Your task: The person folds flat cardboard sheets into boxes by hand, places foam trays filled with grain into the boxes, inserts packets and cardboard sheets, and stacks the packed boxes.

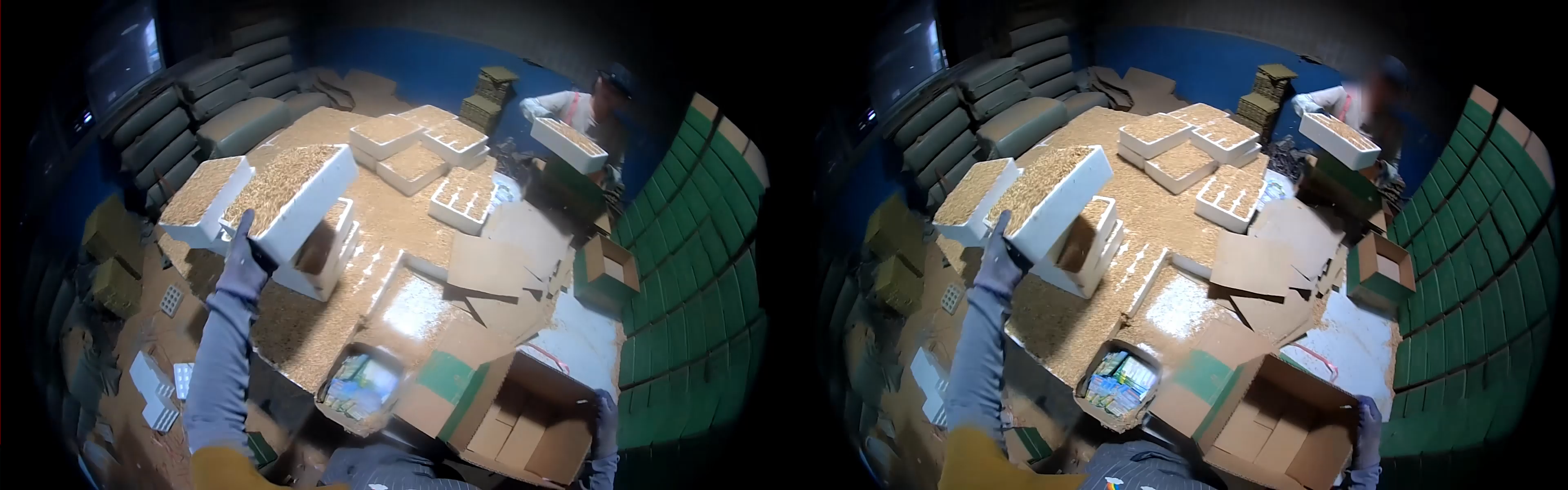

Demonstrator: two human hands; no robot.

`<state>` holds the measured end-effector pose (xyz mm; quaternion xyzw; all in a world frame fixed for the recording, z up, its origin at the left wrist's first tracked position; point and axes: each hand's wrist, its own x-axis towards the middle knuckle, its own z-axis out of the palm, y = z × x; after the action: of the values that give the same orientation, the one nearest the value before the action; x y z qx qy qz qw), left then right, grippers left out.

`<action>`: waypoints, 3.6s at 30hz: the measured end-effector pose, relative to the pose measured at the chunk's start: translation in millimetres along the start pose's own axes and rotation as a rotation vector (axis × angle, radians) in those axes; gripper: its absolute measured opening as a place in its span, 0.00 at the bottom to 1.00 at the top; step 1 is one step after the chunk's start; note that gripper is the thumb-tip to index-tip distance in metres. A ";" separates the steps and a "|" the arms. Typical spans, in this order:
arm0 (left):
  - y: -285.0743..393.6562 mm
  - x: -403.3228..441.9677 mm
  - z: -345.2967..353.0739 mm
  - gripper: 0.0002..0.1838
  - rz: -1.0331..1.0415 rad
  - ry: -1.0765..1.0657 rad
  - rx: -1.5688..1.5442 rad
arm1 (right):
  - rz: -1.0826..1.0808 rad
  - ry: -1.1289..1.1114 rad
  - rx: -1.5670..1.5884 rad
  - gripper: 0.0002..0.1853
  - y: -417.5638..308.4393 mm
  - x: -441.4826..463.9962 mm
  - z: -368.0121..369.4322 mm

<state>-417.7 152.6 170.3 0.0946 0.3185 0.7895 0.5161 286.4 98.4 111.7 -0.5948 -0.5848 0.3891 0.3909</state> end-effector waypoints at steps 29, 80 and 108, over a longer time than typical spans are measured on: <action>-260.6 -218.7 85.2 0.51 -0.617 -0.576 1.252 | 0.351 -0.576 0.229 0.29 27.3 135.5 -2.1; -257.2 -226.2 139.3 0.14 0.655 -1.532 1.949 | -0.710 -0.959 -1.095 0.08 -37.6 -72.0 51.7; -335.6 -199.2 110.4 0.36 -0.406 -1.236 1.322 | 0.463 0.487 0.801 0.41 54.8 -225.4 77.6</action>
<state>-22.1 111.8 90.5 0.7161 0.3827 0.1510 0.5638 233.5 -126.7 32.1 -0.5855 -0.1355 0.5091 0.6162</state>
